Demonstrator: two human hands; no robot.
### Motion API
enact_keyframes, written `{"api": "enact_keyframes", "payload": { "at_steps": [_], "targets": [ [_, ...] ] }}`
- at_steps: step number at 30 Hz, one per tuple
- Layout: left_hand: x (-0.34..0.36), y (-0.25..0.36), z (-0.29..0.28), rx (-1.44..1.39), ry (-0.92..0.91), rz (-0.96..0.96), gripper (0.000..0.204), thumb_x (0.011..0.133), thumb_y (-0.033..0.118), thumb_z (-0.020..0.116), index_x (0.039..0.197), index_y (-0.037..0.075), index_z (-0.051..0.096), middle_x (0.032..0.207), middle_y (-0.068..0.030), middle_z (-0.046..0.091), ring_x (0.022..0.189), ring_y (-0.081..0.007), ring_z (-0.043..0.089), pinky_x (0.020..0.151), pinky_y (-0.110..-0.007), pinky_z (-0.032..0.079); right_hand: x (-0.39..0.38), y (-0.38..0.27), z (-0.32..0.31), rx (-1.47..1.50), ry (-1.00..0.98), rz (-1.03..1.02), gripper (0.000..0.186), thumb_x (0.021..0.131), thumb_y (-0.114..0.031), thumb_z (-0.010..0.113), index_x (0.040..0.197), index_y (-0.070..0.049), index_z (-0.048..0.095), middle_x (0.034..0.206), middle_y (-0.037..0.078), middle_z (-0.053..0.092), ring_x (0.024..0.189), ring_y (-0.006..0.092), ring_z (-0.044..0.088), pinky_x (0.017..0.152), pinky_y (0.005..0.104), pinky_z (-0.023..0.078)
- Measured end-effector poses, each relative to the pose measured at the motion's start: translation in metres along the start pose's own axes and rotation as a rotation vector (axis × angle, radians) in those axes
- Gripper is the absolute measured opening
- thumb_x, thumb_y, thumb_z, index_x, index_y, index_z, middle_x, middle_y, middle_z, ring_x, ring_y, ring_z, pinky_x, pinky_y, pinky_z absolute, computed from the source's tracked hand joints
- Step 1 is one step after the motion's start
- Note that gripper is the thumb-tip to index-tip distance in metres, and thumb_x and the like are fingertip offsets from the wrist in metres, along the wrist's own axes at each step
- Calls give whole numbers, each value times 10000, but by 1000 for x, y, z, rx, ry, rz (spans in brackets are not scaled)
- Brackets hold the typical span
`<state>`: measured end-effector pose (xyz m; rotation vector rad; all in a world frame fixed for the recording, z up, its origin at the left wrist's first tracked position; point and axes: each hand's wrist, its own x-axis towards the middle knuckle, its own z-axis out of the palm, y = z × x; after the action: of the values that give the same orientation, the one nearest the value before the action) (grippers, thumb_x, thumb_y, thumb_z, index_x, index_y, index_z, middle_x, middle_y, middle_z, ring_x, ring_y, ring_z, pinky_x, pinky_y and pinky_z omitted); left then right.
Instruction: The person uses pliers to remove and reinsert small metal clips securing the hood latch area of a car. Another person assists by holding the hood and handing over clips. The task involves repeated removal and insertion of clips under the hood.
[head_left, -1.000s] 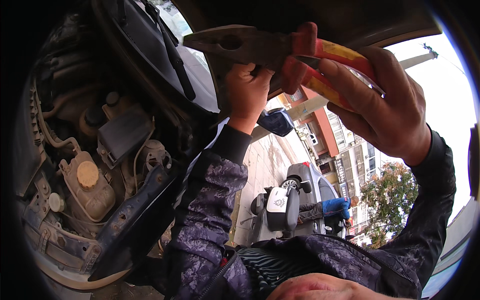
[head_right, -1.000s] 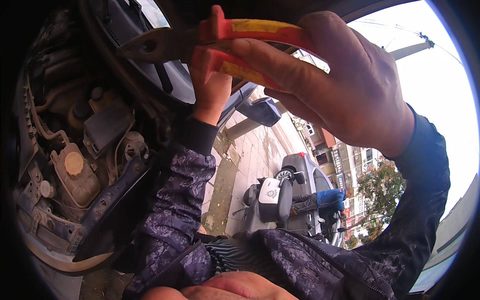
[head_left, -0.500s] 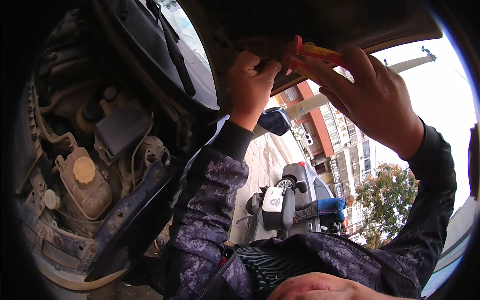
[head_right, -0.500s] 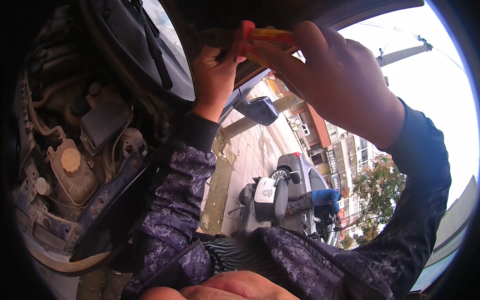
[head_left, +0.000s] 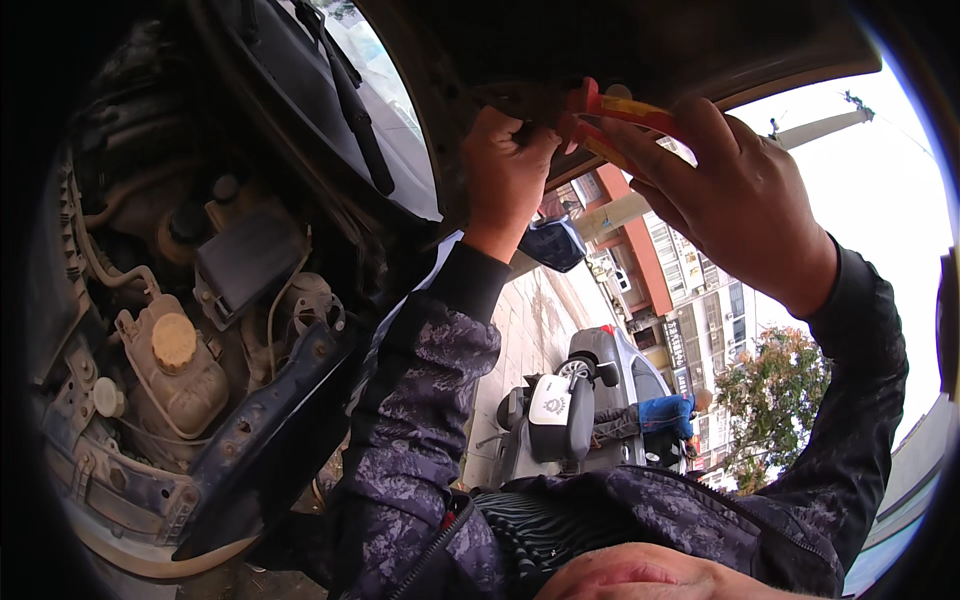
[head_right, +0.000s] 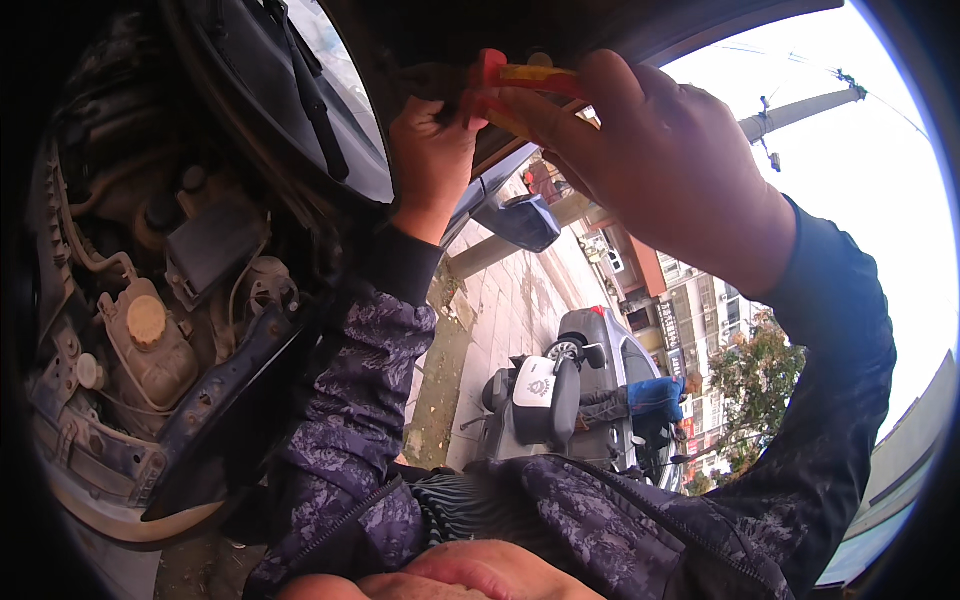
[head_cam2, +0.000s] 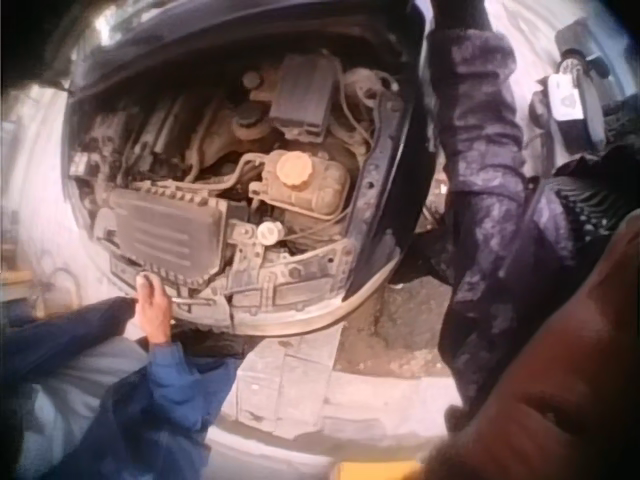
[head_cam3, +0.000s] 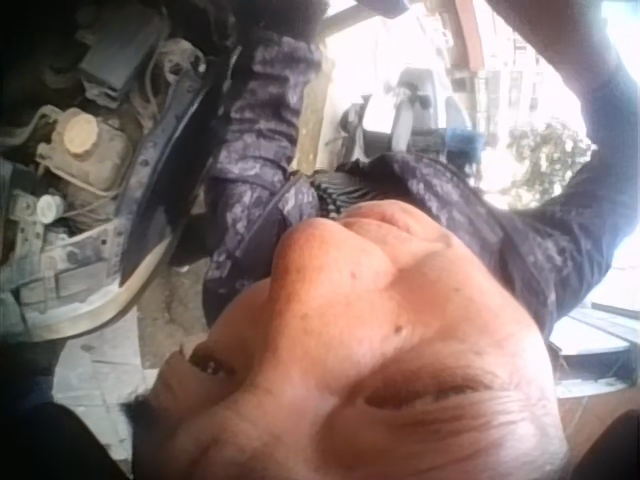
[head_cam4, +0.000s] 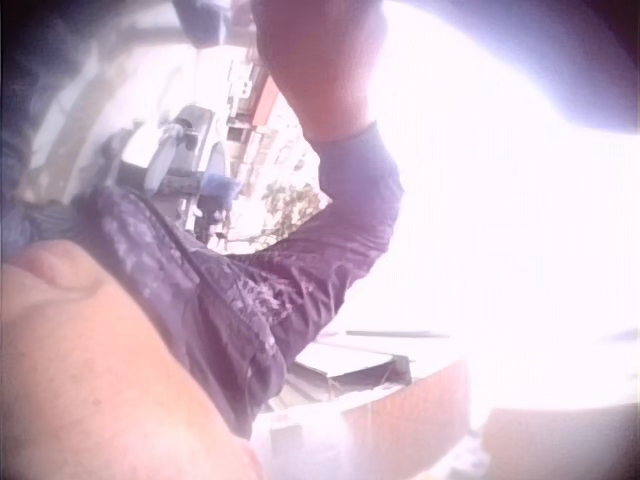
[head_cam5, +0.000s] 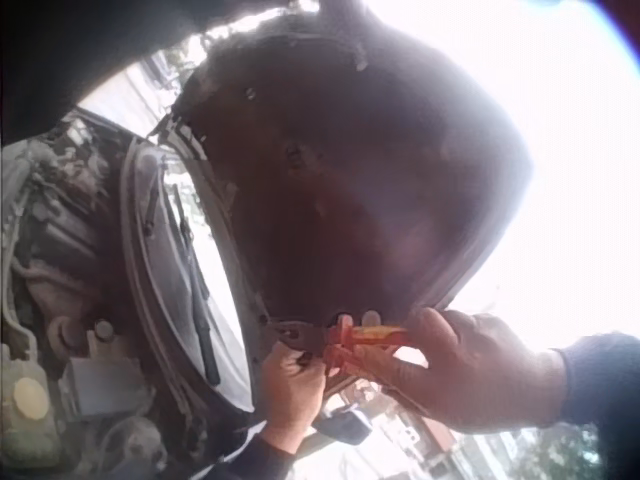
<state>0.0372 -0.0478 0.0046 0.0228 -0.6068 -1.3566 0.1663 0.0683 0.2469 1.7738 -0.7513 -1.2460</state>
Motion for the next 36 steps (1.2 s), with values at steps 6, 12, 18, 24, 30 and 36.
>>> {"api": "enact_keyframes", "payload": {
  "at_steps": [6,12,18,24,30,36],
  "targets": [
    [3,-2,0,75,-93,-141,228,932,159,852,1099,45,748,1006,-93,747,927,-225,750,838,-352,581,0,1,-2,-34,-43,-2,757,874,-310,903,1575,-207,634,1193,115,632,890,190,718,685,312,653],
    [4,4,7,-135,61,146,161,962,37,820,1115,26,770,1044,-67,773,900,-133,745,805,-291,584,7,-1,-10,54,85,-29,760,877,-308,907,1579,-222,628,1165,101,628,861,181,718,710,301,655],
    [3,16,4,-73,20,-42,95,990,84,821,1056,22,792,1025,-49,778,852,-111,741,766,-276,586,7,0,-6,103,250,-60,753,887,-267,900,1586,-217,623,1125,99,619,805,183,714,673,313,653],
    [7,20,2,-172,68,92,131,997,132,839,1072,30,808,1032,-33,772,949,-108,729,802,-261,563,7,15,-16,97,316,-7,727,903,-227,893,1579,-198,626,1212,114,665,903,215,761,746,343,699],
    [8,21,-6,-130,46,123,127,1010,134,826,1094,41,811,1062,-35,771,956,-119,729,816,-263,564,-23,47,-24,-16,233,137,631,937,-171,871,1528,-134,654,1206,132,709,970,248,753,783,342,654],
    [5,22,-6,-106,55,149,126,1022,136,812,1116,51,814,1092,-38,769,963,-131,729,831,-264,565,-48,40,-14,74,197,193,680,921,-146,885,1558,-178,651,1265,138,712,1029,276,790,839,380,702]
  ]
}}
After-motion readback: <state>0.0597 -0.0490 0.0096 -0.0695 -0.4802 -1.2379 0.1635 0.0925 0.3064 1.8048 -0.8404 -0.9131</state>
